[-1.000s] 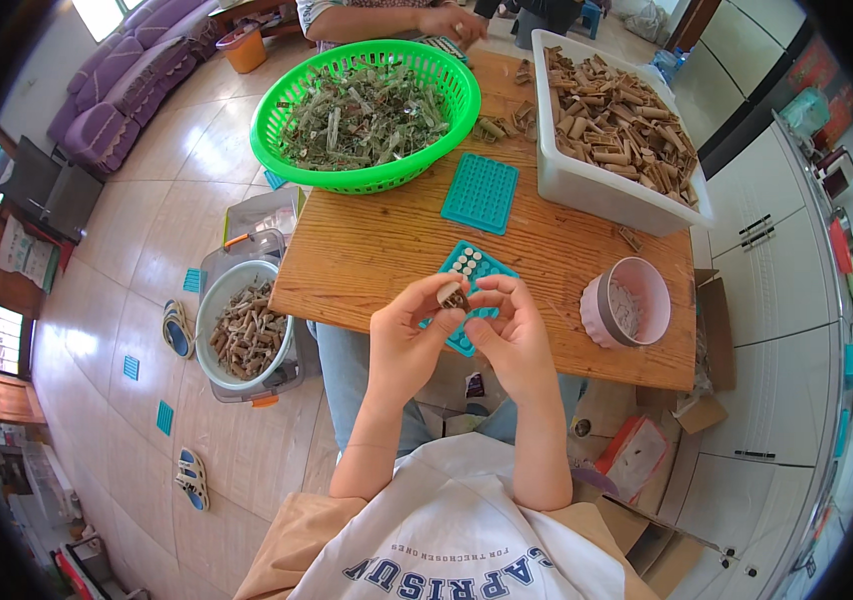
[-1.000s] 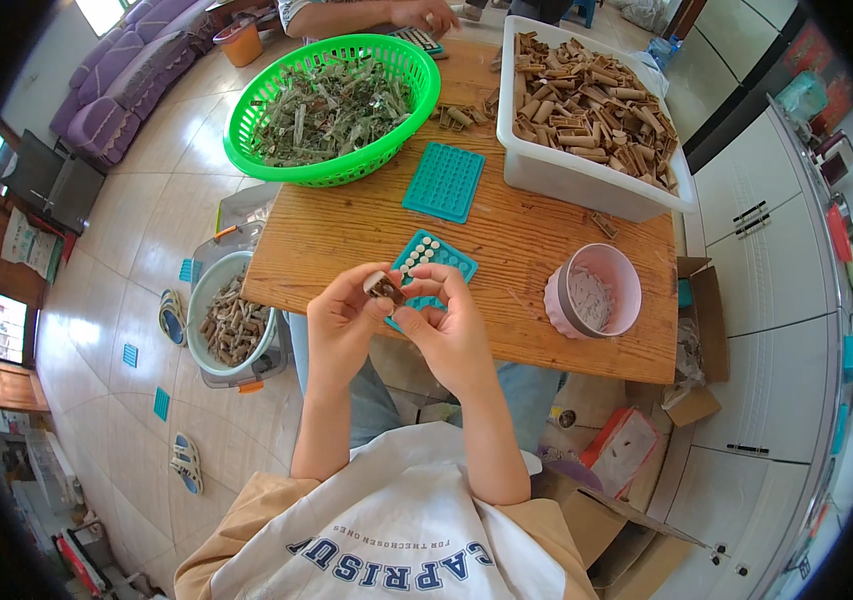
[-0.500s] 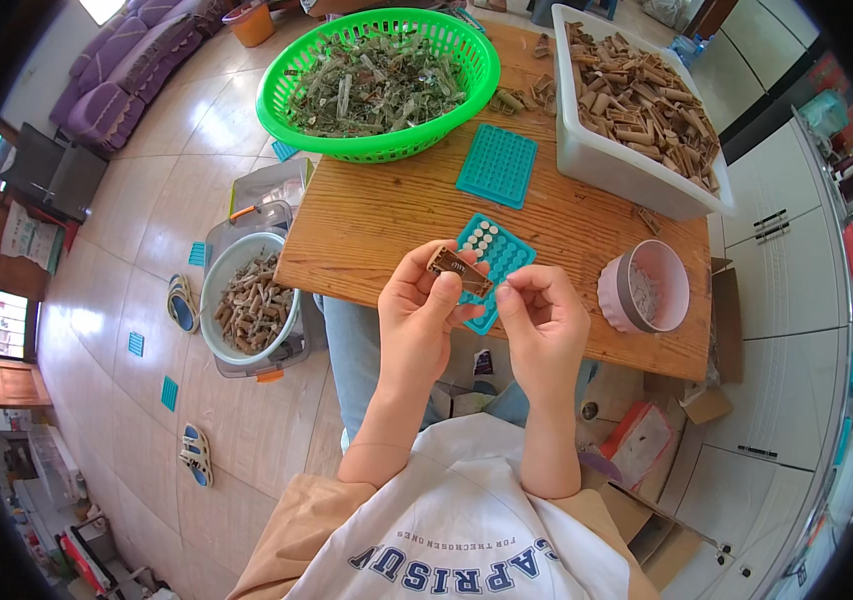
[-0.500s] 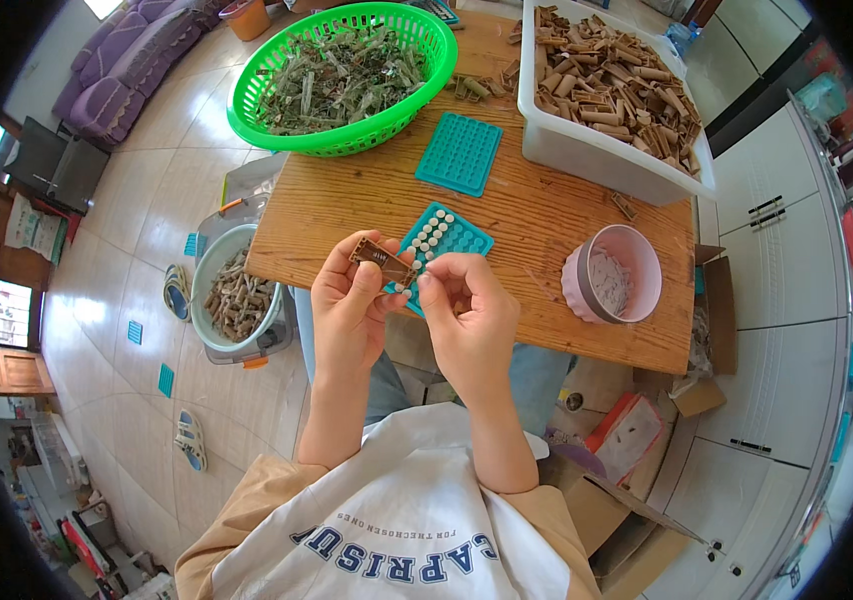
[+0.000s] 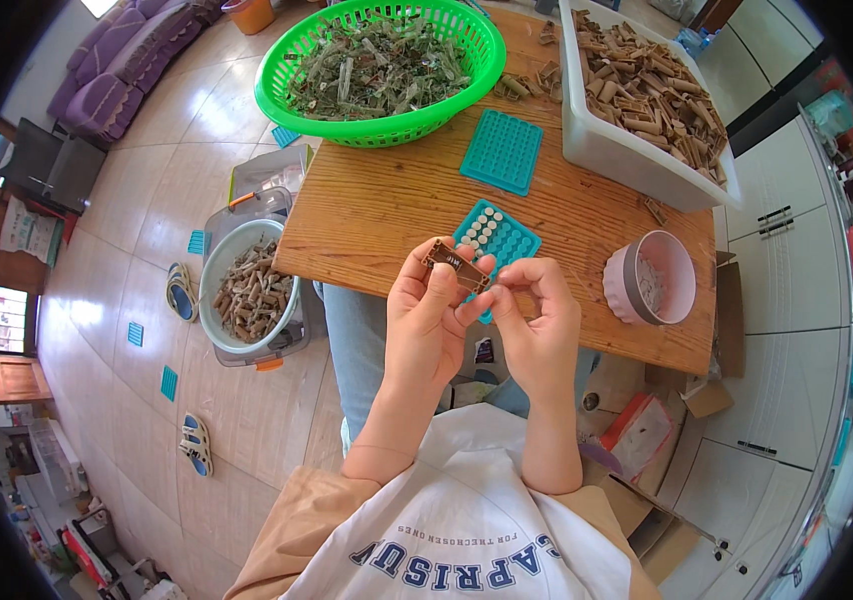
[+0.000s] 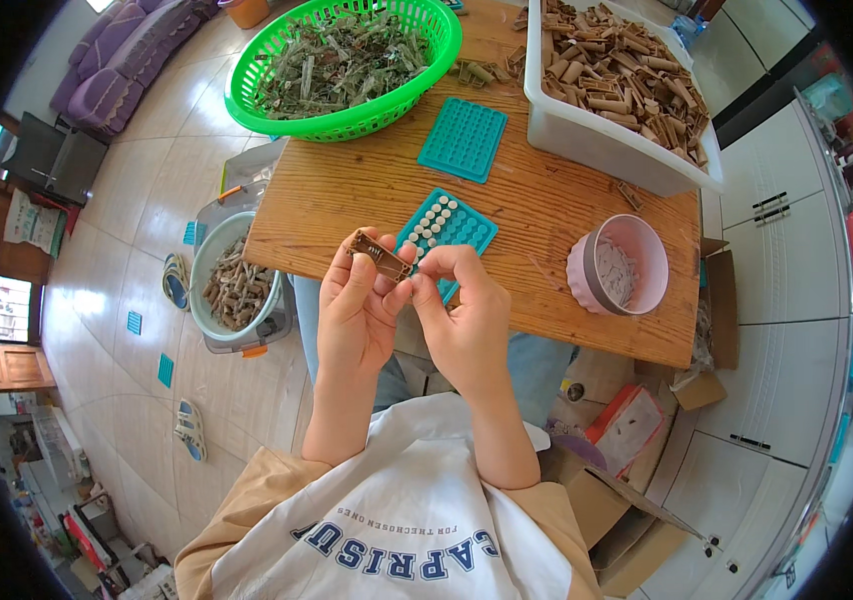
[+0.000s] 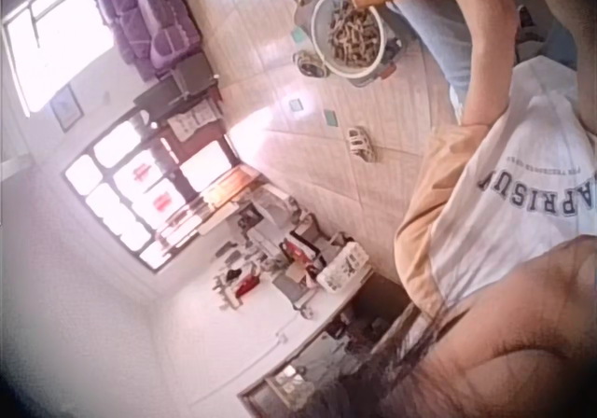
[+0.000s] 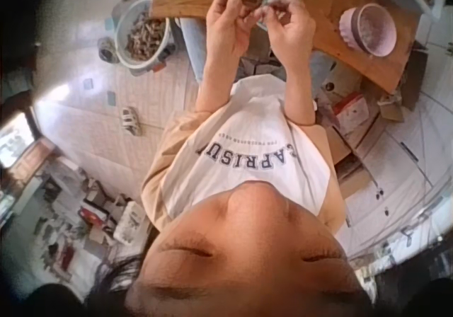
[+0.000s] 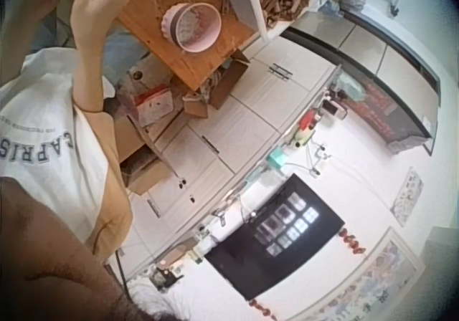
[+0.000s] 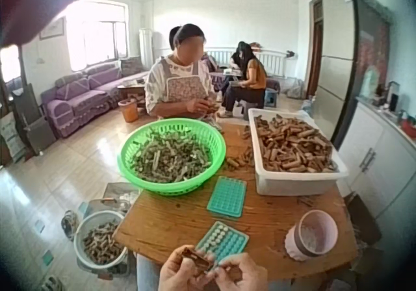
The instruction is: The person assembles small electronic components by hand, taking them from an assembly tray, a plastic basket, a white container, and a pink bowl.
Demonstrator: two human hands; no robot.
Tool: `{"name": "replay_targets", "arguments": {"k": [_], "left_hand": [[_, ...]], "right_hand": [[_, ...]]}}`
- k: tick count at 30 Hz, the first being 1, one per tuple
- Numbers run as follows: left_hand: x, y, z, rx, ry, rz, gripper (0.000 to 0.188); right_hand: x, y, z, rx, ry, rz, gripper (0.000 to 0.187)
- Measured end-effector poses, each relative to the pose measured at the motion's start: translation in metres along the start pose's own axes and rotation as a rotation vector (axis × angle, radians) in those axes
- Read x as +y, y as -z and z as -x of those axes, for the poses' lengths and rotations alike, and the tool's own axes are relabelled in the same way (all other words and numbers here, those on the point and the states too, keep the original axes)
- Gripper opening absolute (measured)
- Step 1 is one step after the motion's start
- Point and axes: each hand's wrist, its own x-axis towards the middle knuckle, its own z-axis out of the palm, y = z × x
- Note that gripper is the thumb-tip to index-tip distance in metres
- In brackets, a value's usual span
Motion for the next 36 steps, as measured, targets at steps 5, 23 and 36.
{"name": "replay_targets", "arguments": {"k": [5, 23, 36], "left_hand": [[0.002, 0.006, 0.005, -0.008, 0.061, 0.083, 0.026], [0.006, 0.005, 0.014, -0.076, -0.036, -0.022, 0.027], [-0.001, 0.025, 0.016, -0.036, 0.06, -0.09, 0.02]], "right_hand": [[0.001, 0.006, -0.005, -0.119, 0.015, 0.087, 0.012], [-0.003, 0.028, -0.027, -0.346, 0.639, 0.255, 0.029], [-0.011, 0.023, -0.039, -0.734, 0.743, 0.526, 0.025]]}}
